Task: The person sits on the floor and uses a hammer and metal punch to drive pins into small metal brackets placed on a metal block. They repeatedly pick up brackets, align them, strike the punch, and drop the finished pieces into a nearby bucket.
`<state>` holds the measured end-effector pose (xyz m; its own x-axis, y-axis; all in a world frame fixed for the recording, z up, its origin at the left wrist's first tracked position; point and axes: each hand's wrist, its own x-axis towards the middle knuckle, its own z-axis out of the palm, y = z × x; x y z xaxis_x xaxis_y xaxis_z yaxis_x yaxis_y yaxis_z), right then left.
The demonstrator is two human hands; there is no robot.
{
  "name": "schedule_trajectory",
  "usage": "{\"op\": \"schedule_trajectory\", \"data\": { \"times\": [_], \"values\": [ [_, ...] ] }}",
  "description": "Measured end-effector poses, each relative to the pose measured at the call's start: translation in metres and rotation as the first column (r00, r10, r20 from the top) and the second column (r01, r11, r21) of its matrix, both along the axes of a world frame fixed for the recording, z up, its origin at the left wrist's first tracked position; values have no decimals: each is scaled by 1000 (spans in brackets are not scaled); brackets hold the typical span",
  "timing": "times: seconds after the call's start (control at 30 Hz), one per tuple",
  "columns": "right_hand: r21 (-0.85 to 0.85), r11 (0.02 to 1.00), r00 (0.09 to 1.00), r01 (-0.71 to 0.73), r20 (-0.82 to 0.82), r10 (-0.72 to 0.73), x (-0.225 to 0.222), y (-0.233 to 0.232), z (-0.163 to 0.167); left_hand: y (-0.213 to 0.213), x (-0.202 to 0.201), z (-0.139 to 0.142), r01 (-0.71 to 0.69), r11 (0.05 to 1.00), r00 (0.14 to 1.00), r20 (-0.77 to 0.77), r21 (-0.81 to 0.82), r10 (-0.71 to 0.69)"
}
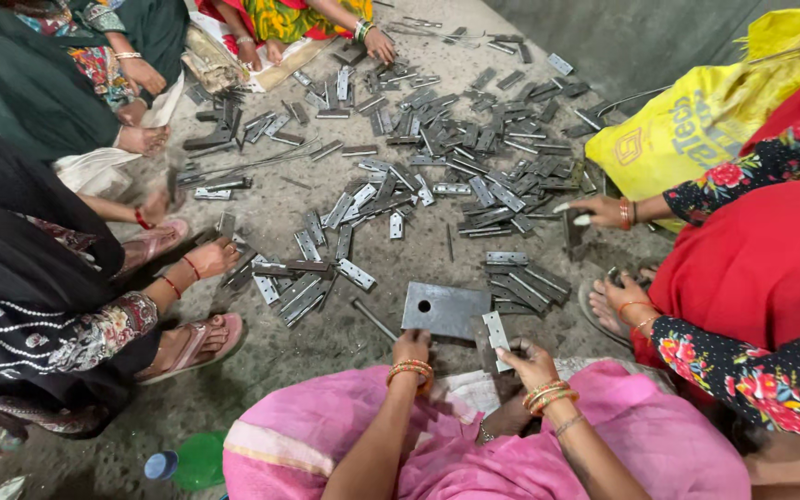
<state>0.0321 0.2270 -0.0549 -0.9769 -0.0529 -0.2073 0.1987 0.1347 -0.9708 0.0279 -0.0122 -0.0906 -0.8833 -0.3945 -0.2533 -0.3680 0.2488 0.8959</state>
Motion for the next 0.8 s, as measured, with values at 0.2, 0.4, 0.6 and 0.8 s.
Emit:
{"op": "schedule_trajectory", "data": {
  "times": [0.2, 0.4, 0.6, 0.8],
  "values": [
    [-138, 986, 995, -96, -2, 96, 31, 12, 5, 45, 17, 14, 232, 826, 968, -40, 514, -247],
    [-55, 971, 973, -231, -11, 231, 51, 17, 16, 56, 48, 30, 331, 931, 934, -195, 155, -300],
    [30, 987, 977, -160, -135, 163, 73, 12, 13, 59, 57, 15, 247, 957, 939, -281, 154, -197],
    [-431, 902, 977, -34, 177, 122, 75, 7, 1, 50, 49, 21, 31, 779, 985, -153, 627, 84]
  ]
}}
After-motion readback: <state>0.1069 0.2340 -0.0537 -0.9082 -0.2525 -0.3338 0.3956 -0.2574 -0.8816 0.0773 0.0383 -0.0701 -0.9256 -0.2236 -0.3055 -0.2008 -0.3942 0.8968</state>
